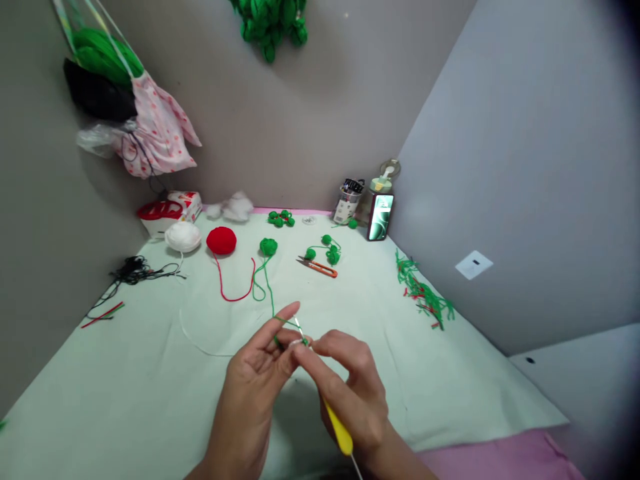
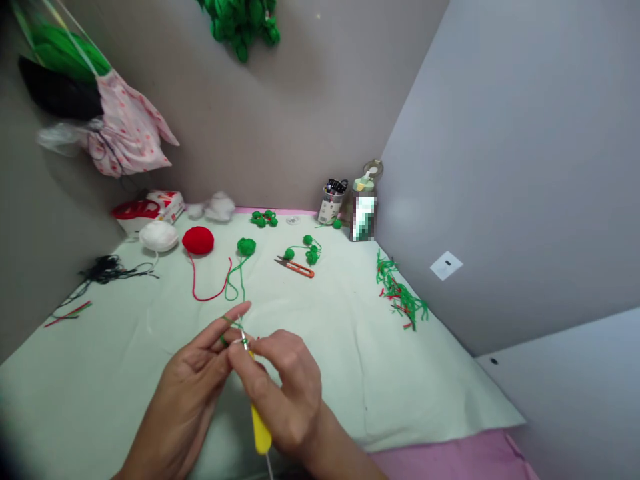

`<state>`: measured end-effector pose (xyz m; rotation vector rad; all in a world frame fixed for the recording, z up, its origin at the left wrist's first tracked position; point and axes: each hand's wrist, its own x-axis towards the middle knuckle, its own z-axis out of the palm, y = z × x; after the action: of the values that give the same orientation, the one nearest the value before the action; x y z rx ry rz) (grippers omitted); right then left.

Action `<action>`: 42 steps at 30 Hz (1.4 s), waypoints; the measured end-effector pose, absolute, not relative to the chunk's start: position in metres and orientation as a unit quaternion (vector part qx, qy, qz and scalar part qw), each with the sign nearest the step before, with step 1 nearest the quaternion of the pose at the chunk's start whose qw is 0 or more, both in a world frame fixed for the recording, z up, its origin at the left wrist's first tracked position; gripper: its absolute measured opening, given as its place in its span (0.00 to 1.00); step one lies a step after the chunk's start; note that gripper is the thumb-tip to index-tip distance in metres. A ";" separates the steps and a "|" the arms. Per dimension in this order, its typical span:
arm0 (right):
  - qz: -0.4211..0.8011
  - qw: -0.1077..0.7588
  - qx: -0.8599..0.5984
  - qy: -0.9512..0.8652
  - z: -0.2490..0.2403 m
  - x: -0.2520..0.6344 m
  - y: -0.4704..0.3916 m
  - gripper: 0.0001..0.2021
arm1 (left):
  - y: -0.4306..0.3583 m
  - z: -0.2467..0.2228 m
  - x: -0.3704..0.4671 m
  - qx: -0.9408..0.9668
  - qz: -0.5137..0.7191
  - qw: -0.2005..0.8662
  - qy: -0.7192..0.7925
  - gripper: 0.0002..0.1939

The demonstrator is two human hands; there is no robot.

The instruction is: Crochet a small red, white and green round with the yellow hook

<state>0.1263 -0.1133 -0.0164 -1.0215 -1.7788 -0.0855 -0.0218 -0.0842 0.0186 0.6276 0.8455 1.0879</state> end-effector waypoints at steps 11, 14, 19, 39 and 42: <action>0.225 0.613 -0.413 -0.635 0.000 0.127 -0.114 0.19 | -0.078 0.020 -0.027 0.238 0.424 0.817 0.309 0.28; 0.232 0.619 -0.413 -0.627 -0.001 0.130 -0.114 0.18 | -0.077 0.021 -0.030 0.244 0.423 0.810 0.326 0.29; 0.277 0.634 -0.404 -0.599 -0.003 0.135 -0.115 0.12 | -0.074 0.019 -0.035 0.271 0.421 0.795 0.343 0.26; 0.432 0.660 -0.357 -0.501 -0.010 0.130 -0.107 0.07 | -0.083 0.005 -0.029 0.338 0.453 0.747 0.350 0.22; 0.480 0.673 -0.335 -0.453 -0.008 0.130 -0.103 0.07 | -0.083 0.004 -0.032 0.348 0.450 0.745 0.349 0.21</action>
<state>0.1303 -0.1027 -0.0077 -0.7533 -1.0187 1.0796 -0.0315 -0.0830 0.0037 0.7623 0.7646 0.9847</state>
